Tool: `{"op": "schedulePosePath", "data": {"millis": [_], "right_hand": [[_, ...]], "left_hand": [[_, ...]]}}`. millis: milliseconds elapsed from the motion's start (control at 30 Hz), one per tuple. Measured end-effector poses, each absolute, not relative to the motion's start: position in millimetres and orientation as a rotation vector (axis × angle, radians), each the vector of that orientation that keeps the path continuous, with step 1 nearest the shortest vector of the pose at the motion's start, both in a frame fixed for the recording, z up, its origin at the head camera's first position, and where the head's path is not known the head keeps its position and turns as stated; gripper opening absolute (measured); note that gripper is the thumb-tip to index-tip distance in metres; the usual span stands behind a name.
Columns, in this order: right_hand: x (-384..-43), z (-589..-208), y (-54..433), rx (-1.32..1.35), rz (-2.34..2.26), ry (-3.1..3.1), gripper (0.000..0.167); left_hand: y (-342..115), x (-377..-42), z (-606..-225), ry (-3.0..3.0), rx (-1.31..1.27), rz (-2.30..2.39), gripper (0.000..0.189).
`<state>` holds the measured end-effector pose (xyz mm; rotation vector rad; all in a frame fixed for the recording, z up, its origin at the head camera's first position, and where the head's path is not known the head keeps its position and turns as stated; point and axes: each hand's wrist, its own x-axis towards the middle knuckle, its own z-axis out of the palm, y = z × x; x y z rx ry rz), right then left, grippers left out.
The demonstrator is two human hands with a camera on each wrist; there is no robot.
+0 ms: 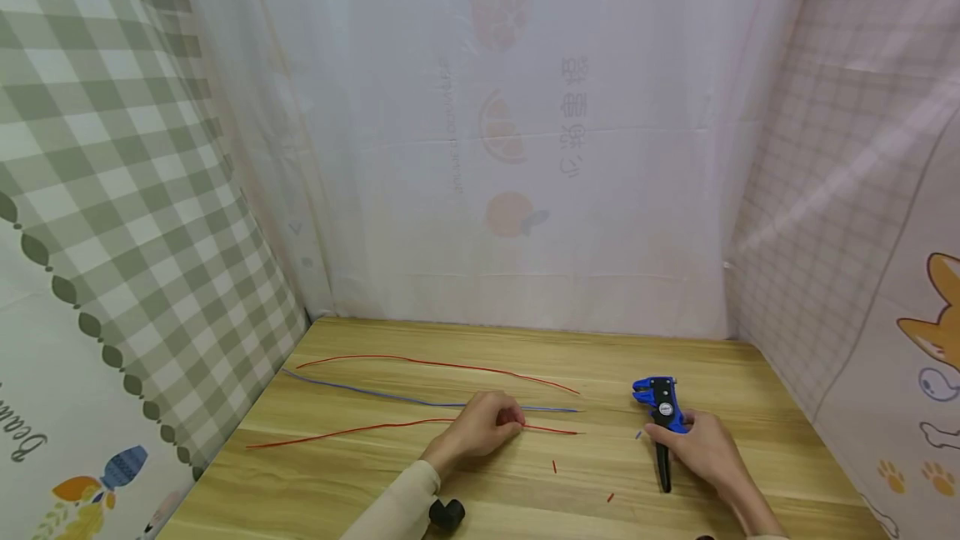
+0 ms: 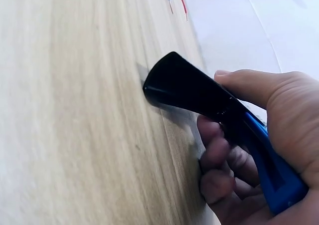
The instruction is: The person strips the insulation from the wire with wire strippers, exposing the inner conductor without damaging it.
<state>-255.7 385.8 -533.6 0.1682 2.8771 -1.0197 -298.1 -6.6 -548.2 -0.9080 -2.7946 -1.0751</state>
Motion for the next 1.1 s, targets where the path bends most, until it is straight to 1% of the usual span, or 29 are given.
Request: {"op": "schedulePosePath", "data": {"millis": [33, 100, 133, 267, 367, 433, 600, 667, 833, 900, 1033, 1100], "right_hand": [[-256.1, -534.0, 386.4, 0.159, -1.005, 2.883, 0.096], [-256.8, -535.1, 386.5, 0.145, -0.997, 2.896, 0.094], [-257.0, -535.4, 386.0, 0.139, -0.995, 2.910, 0.091], [-255.6, -536.0, 380.8, 0.115, -1.002, 2.955, 0.069], [-253.7, -536.4, 375.5, 0.085, -0.974, 2.997, 0.062], [-253.0, -536.4, 371.8, 0.070, -0.944, 3.025, 0.062], [-253.5, -536.1, 364.2, 0.076, -0.905, 3.051, 0.056], [-254.2, -536.5, 362.6, 0.081, -0.906, 3.043, 0.059], [-255.3, -537.2, 361.4, 0.087, -0.869, 3.036, 0.079], [-255.2, -536.8, 361.1, 0.098, -0.855, 3.038, 0.077], [-252.9, -537.9, 360.4, 0.101, -0.849, 3.066, 0.062], [-252.3, -538.2, 360.5, 0.094, -0.841, 3.072, 0.060]], "left_hand": [[-6.8, -298.1, -548.5, -2.797, -0.906, -1.078, 0.012], [-7.1, -298.1, -548.9, -2.799, -0.902, -1.084, 0.012], [-7.3, -298.1, -549.0, -2.799, -0.901, -1.086, 0.012], [-7.6, -298.3, -548.7, -2.796, -0.906, -1.088, 0.012], [-7.9, -298.4, -548.2, -2.793, -0.912, -1.086, 0.012], [-8.0, -298.5, -548.2, -2.791, -0.913, -1.085, 0.012], [-7.8, -298.8, -548.5, -2.789, -0.916, -1.082, 0.012], [-7.7, -298.7, -548.5, -2.788, -0.918, -1.083, 0.012], [-7.7, -298.4, -548.7, -2.790, -0.917, -1.077, 0.012], [-7.7, -298.3, -548.8, -2.793, -0.914, -1.072, 0.012], [-7.6, -298.6, -548.8, -2.799, -0.915, -1.067, 0.012], [-7.4, -298.9, -548.5, -2.799, -0.917, -1.061, 0.012]]}}
